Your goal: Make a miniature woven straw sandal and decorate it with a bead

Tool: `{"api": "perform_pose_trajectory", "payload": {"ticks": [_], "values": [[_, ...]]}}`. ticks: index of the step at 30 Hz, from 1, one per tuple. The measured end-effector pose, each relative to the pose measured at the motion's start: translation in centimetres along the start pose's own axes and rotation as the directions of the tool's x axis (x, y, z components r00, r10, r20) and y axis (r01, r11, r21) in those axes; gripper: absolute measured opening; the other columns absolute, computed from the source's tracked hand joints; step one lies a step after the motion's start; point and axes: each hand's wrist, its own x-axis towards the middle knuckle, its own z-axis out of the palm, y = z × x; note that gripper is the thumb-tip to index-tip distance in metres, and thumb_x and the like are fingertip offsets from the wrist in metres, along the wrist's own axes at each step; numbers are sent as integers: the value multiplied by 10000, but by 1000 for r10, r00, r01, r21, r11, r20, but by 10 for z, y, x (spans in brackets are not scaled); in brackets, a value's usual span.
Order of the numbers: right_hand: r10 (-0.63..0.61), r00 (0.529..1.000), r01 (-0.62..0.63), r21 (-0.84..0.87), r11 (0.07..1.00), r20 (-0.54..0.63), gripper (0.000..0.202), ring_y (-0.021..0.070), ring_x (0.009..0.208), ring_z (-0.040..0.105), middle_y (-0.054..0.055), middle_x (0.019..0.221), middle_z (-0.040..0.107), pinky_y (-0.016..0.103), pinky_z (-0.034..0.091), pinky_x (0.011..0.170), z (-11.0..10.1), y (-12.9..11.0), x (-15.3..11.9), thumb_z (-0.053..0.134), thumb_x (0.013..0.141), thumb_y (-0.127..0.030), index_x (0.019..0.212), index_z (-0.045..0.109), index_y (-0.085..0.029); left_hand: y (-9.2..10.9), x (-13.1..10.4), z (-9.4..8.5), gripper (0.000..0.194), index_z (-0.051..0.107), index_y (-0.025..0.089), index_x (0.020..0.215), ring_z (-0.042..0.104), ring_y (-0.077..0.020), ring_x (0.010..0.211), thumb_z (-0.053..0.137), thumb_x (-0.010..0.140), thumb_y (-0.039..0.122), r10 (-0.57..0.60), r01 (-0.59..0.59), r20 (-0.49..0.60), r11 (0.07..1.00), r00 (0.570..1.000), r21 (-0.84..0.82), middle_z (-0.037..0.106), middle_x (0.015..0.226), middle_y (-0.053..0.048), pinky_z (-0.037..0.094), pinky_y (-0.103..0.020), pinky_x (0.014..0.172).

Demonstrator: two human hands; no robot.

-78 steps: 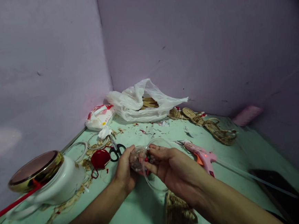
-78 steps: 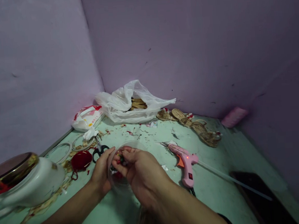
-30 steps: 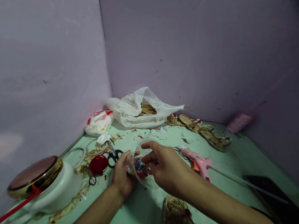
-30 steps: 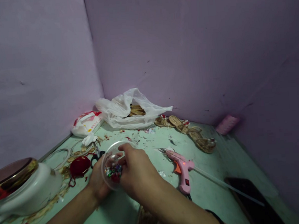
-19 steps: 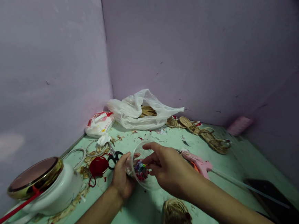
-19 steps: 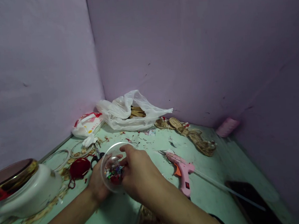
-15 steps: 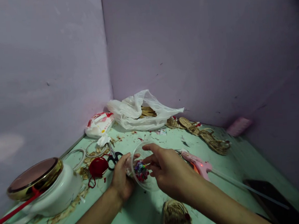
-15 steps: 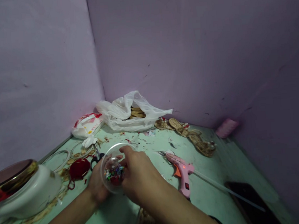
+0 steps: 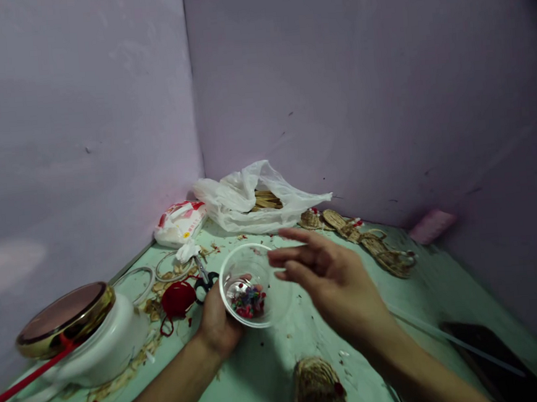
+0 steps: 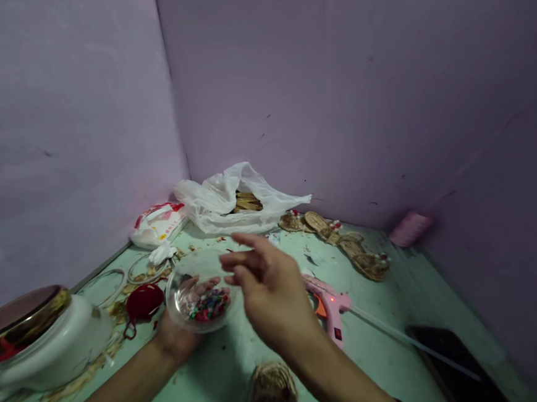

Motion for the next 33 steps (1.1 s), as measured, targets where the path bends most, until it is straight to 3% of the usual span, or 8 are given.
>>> {"api": "perform_pose_trajectory", "payload": {"ticks": [3, 8, 16, 23, 26, 28, 31, 33], "values": [[104, 977, -56, 247, 967, -187, 501, 150, 708, 672, 49, 780, 708, 294, 544, 721, -8, 8, 1, 622, 652, -98, 1132, 483, -106, 1, 3, -1, 194, 576, 110, 790, 650, -231, 637, 432, 820, 236, 15, -14, -45, 999, 999, 36, 655, 683, -107, 529, -375, 602], [468, 884, -459, 213, 862, 7, 662, 99, 474, 623, 24, 586, 671, 210, 524, 566, 2, 33, 5, 526, 643, 56, 1272, 322, 31, 3, 21, 2, 213, 558, 96, 898, 650, -227, 670, 403, 847, 232, 59, -51, -72, 993, 996, 106, 653, 746, -126, 534, -388, 633], [462, 883, -469, 167, 867, 80, 631, 98, 420, 597, -22, 480, 618, 208, 522, 541, 16, 41, 42, 449, 645, 112, 1264, 369, 19, 14, 42, -1, 143, 632, 164, 903, 567, -191, 1025, 550, 796, 212, 465, -466, 92, 816, 881, 342, 662, 999, -51, 404, -288, 919], [474, 877, -478, 211, 853, 76, 608, 99, 432, 598, -29, 504, 612, 215, 531, 557, 26, 53, 62, 494, 657, 105, 1239, 358, -11, 23, 54, -15, 360, 620, 203, 985, 496, -220, 1131, 631, 656, 58, 635, -558, 72, 611, 769, 561, 591, 1150, -64, 281, -345, 1027], [503, 856, -514, 271, 813, 114, 477, 111, 522, 645, 45, 632, 659, 241, 543, 652, 14, 48, 48, 447, 686, 104, 1150, 426, -8, 19, 36, -12, 478, 527, 233, 1129, 455, -207, 1167, 594, 687, 66, 737, -619, 112, 464, 667, 634, 511, 1236, -62, 314, -319, 1003], [532, 826, -560, 367, 743, 184, 384, 130, 635, 678, 93, 748, 675, 253, 535, 735, -2, 43, 28, 430, 723, 80, 1091, 471, -20, 14, 19, -9, 435, 493, 243, 1159, 471, -205, 1139, 543, 748, 109, 805, -672, 250, 232, 539, 703, 508, 1213, -60, 357, -324, 967], [553, 781, -614, 512, 600, 289, 254, 167, 770, 687, 141, 876, 668, 276, 509, 812, -29, 38, -9, 412, 814, -28, 1048, 509, -26, 3, -6, -5, 256, 571, 238, 1006, 497, -200, 1094, 506, 786, 124, 776, -734, 495, -61, 392, 677, 554, 1097, -40, 346, -332, 977], [548, 773, -616, 582, 530, 319, 244, 192, 822, 680, 171, 917, 658, 304, 490, 848, -44, 39, -33, 387, 850, -93, 1039, 519, -11, -7, -19, -2, 205, 595, 237, 908, 538, -195, 1009, 505, 780, 104, 702, -767, 617, -157, 357, 622, 590, 1002, -28, 371, -336, 944]]}}
